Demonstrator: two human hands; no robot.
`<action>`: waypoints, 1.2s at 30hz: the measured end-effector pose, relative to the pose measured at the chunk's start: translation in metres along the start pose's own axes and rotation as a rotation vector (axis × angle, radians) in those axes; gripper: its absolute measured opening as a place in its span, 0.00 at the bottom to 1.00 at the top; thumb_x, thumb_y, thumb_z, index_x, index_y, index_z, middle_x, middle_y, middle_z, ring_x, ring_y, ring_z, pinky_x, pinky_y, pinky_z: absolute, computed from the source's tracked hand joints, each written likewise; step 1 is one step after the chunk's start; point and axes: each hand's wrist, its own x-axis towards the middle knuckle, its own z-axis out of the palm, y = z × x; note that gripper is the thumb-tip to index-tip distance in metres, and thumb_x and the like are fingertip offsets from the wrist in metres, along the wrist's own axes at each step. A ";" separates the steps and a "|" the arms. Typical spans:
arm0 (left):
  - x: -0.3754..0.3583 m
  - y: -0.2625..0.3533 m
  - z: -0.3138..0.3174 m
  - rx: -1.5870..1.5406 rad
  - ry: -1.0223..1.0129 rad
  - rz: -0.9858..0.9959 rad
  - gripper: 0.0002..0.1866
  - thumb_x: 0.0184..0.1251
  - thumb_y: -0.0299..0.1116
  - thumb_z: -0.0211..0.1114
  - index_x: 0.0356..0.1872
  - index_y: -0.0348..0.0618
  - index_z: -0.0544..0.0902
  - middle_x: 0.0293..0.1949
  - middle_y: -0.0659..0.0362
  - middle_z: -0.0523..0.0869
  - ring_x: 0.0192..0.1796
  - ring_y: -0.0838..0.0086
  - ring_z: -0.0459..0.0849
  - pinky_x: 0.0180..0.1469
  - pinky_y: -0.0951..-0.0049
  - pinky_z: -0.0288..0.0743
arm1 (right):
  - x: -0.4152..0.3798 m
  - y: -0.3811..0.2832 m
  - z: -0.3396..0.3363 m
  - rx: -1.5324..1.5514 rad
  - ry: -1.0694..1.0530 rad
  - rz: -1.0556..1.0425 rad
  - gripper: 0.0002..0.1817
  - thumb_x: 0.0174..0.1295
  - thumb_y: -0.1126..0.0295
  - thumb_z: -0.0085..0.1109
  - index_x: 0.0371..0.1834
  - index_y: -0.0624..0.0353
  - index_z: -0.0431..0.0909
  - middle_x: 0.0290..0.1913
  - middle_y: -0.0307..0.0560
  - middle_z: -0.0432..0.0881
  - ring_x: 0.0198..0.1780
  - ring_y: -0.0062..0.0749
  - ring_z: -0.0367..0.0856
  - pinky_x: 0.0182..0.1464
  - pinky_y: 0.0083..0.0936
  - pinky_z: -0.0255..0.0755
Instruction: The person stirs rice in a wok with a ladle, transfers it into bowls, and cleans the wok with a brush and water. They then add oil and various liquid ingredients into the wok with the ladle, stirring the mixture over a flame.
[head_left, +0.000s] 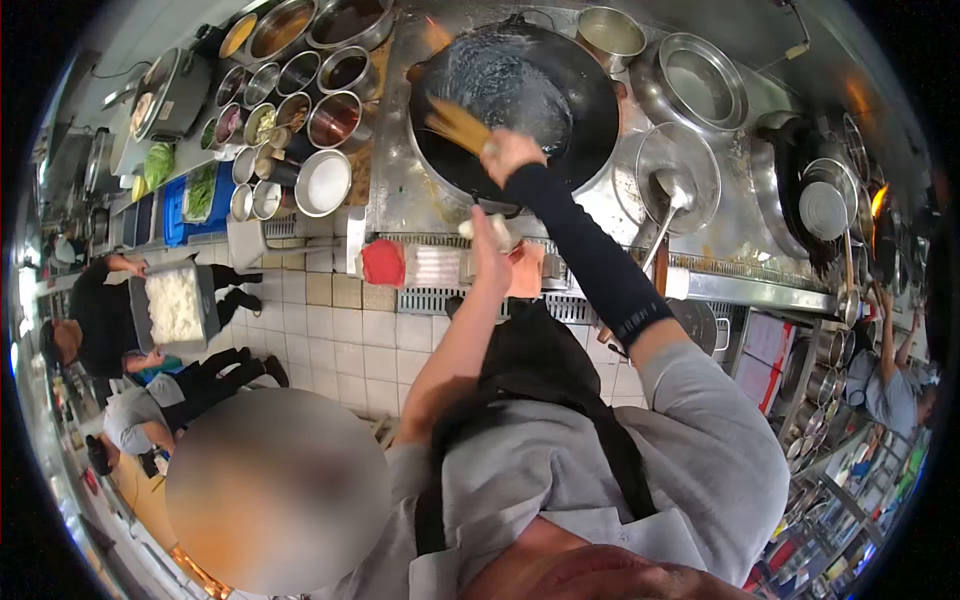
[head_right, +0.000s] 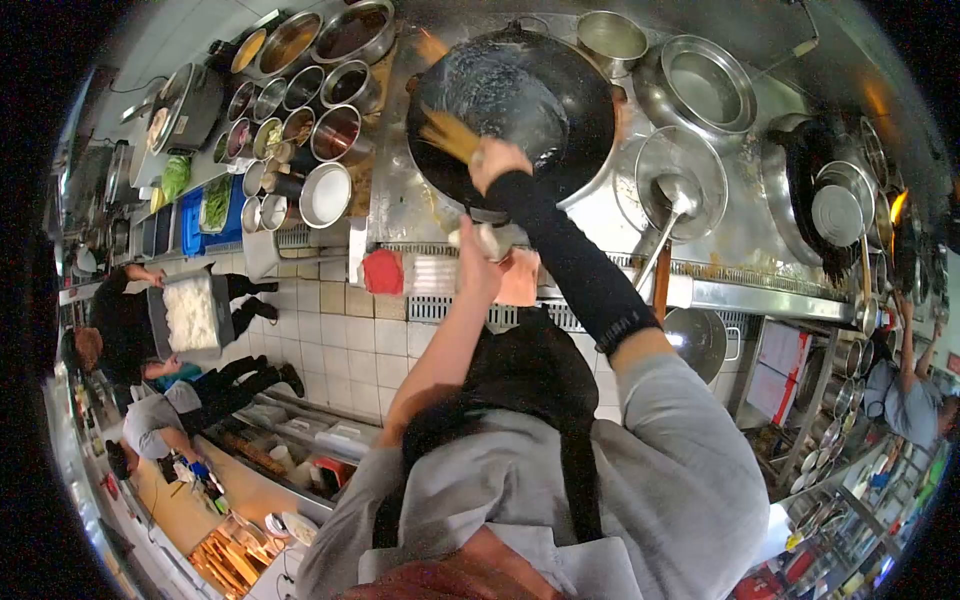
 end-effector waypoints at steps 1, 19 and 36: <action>0.007 0.002 0.016 0.032 0.037 0.044 0.25 0.74 0.61 0.57 0.55 0.50 0.78 0.42 0.62 0.83 0.44 0.71 0.82 0.38 0.66 0.74 | -0.013 -0.009 -0.011 -0.036 -0.070 -0.044 0.17 0.62 0.58 0.61 0.51 0.52 0.84 0.44 0.62 0.87 0.49 0.58 0.86 0.54 0.46 0.80; -0.033 0.067 -0.091 0.316 -0.092 0.199 0.17 0.73 0.49 0.66 0.48 0.47 0.81 0.37 0.64 0.85 0.36 0.76 0.84 0.32 0.68 0.77 | 0.036 0.060 -0.033 -0.071 -0.003 -0.111 0.17 0.61 0.55 0.61 0.47 0.55 0.82 0.43 0.61 0.87 0.47 0.59 0.85 0.49 0.50 0.79; -0.033 0.121 -0.091 0.247 -0.112 0.081 0.27 0.73 0.66 0.54 0.44 0.51 0.79 0.31 0.60 0.84 0.30 0.72 0.84 0.28 0.72 0.74 | 0.065 0.058 -0.015 -0.276 0.011 0.111 0.18 0.62 0.61 0.60 0.53 0.56 0.80 0.42 0.63 0.87 0.47 0.63 0.85 0.52 0.52 0.79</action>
